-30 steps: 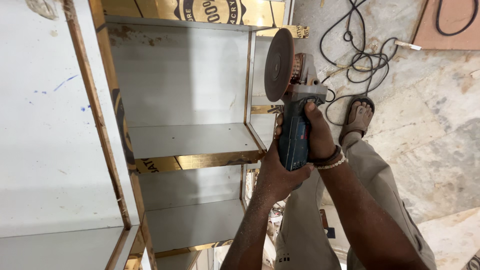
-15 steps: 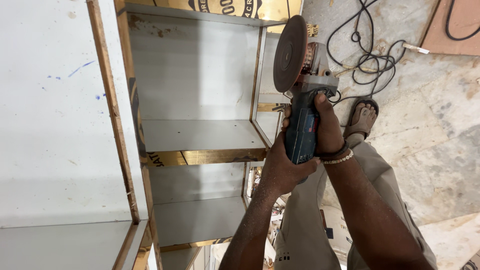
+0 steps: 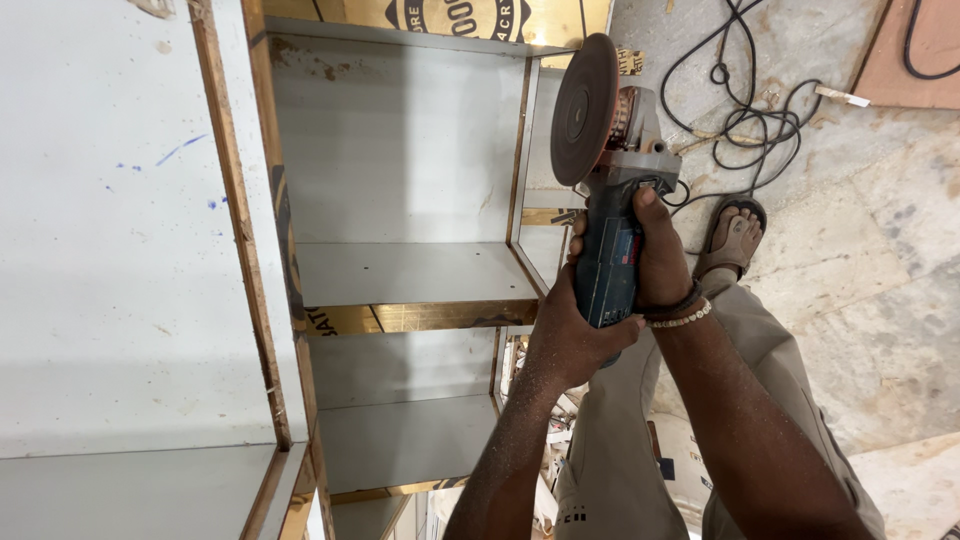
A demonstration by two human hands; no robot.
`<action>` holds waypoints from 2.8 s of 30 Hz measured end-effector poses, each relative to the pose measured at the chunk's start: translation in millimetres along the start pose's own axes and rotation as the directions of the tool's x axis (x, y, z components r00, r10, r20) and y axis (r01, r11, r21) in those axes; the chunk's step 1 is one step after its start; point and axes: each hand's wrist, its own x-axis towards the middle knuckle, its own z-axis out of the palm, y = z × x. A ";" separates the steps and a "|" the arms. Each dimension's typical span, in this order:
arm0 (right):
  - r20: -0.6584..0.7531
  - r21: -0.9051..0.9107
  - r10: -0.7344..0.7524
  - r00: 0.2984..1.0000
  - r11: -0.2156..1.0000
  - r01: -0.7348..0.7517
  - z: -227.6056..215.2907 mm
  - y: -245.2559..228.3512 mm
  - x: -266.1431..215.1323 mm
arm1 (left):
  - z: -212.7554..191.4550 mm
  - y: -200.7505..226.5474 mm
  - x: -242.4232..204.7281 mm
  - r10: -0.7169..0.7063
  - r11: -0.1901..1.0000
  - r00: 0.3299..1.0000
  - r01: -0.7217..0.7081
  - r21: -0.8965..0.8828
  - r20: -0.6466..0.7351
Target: The person uses an angle grinder with a sanding disc to smooth the edges and surfaces of a white wooden cabinet frame. They systematically move the tool along the vertical and horizontal edges of the cabinet structure.
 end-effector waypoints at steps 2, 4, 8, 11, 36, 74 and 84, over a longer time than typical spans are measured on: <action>0.000 0.010 0.005 1.000 1.000 -0.005 -0.5 -1.0 -0.1 | 0.6 0.9 -0.1 0.017 1.000 1.000 -0.017 -0.001 -0.009; 0.009 0.015 0.001 1.000 1.000 -0.001 -1.3 -1.5 -0.1 | 1.4 1.9 -0.8 0.027 1.000 0.999 -0.027 -0.005 -0.019; 0.025 0.014 -0.010 1.000 1.000 0.010 -4.5 -1.3 1.1 | 4.6 0.6 1.2 0.013 1.000 0.999 -0.013 0.004 -0.033; 0.025 0.033 0.023 0.999 0.999 -0.023 -9.6 2.4 1.3 | 8.6 -5.9 1.8 0.046 0.999 0.997 -0.046 0.008 -0.056; 0.031 0.002 -0.010 0.999 1.000 0.010 -41.2 -8.3 -43.1 | 59.6 5.9 -29.0 -0.027 0.999 0.998 0.025 -0.034 -0.050; -0.070 -0.579 0.093 0.993 0.807 -0.117 65.7 13.8 -88.6 | 38.9 10.4 -120.6 -0.066 0.997 0.885 0.071 -0.006 -0.461; 0.098 -0.621 -0.046 0.994 0.777 0.097 67.3 -0.9 -102.0 | 25.4 -32.4 -111.3 0.104 0.855 0.991 -0.132 -0.502 -0.082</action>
